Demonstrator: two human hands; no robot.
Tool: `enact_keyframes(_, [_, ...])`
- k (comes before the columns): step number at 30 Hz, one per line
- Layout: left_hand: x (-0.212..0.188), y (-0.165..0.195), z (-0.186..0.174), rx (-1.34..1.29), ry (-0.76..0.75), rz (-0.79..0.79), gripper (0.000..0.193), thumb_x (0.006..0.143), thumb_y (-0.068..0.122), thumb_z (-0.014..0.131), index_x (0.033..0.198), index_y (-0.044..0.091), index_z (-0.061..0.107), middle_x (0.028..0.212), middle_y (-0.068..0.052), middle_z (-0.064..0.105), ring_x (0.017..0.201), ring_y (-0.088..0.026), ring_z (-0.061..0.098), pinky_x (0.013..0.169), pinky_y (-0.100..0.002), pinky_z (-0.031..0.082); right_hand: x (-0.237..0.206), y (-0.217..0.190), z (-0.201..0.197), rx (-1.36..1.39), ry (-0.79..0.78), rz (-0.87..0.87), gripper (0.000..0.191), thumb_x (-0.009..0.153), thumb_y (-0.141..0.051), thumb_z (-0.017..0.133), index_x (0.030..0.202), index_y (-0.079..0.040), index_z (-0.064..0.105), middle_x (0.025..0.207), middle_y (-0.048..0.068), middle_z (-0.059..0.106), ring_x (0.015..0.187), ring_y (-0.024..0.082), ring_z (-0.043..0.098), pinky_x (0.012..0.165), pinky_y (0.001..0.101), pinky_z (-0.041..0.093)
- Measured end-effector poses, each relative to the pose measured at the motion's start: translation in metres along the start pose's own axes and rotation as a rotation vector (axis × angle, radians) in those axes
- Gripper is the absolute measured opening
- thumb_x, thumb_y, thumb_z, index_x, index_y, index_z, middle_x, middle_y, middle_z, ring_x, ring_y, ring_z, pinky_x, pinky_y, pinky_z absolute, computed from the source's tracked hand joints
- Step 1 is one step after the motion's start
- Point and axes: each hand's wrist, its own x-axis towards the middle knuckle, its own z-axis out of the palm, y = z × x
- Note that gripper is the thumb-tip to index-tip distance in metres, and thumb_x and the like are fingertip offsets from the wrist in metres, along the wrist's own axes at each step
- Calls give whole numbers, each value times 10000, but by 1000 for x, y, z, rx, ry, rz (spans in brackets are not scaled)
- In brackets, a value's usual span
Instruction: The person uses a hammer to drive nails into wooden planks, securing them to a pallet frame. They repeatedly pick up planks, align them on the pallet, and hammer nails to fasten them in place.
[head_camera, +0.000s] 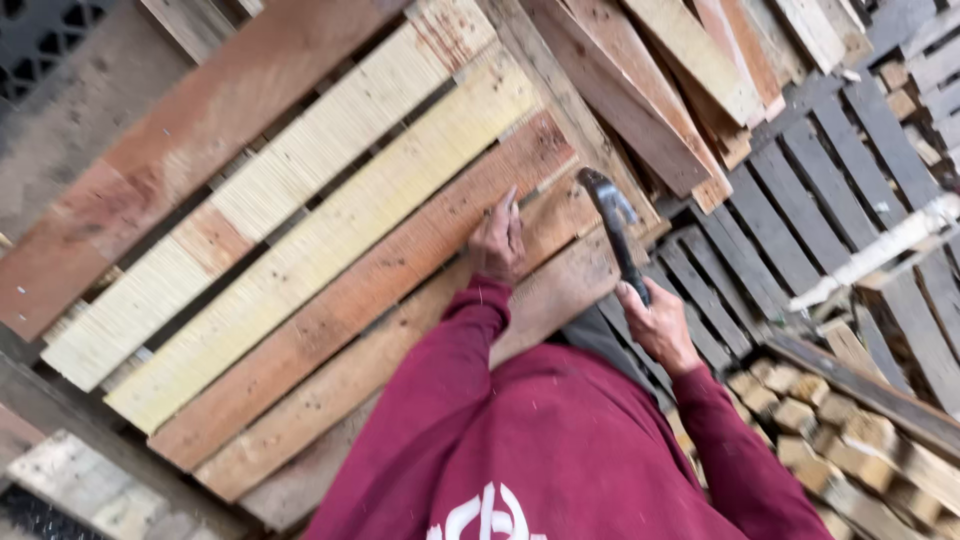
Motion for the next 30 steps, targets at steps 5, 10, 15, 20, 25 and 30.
enact_keyframes(5, [6, -2, 3, 81, -47, -194, 362, 1031, 170, 669, 1392, 144, 677, 776, -162, 686, 619, -282, 655, 620, -415, 563, 1, -24, -51, 464, -29, -566, 378, 1088, -403, 594, 961, -48, 576, 726, 55, 617, 530, 129, 560, 478, 255, 492])
enact_keyframes(10, [-1, 2, 5, -43, -1, -165, 408, 1043, 164, 626, 1433, 53, 582, 968, -171, 725, 694, -262, 690, 635, -382, 569, -12, -91, -80, 432, 131, -1156, 693, 921, -747, 403, 1038, -96, 609, 748, 16, 658, 582, 122, 628, 527, 344, 552])
enact_keyframes(15, [-1, 4, 2, -212, 7, -318, 149, 1061, 203, 643, 1130, 71, 656, 817, -84, 686, 712, -201, 721, 671, -338, 582, -12, -42, 23, 107, 65, 135, 429, 1083, -403, 519, 904, -18, 578, 574, 60, 537, 426, 148, 498, 401, 298, 413])
enact_keyframes(20, [-1, 1, -1, -187, 21, -172, 148, 1018, 218, 705, 1046, 72, 705, 808, -106, 674, 721, -209, 685, 654, -338, 540, -8, -52, -97, 428, 156, -817, 377, 1036, -403, 569, 965, -36, 623, 638, 36, 562, 470, 130, 516, 425, 293, 429])
enact_keyframes(25, [-1, 0, 0, -272, -9, -265, 153, 1004, 209, 733, 972, 71, 677, 765, -104, 650, 660, -214, 651, 635, -347, 539, -23, -96, -106, 457, 165, -1219, 362, 1027, -411, 577, 935, -62, 595, 627, 18, 538, 470, 130, 498, 432, 290, 426])
enact_keyframes(30, [-4, 0, -3, -177, -35, -217, 174, 1030, 240, 695, 966, 83, 662, 793, -114, 664, 699, -226, 674, 656, -378, 558, -22, -37, 12, 199, 33, 45, 352, 1018, -420, 585, 906, -87, 568, 617, -1, 513, 469, 130, 479, 438, 287, 422])
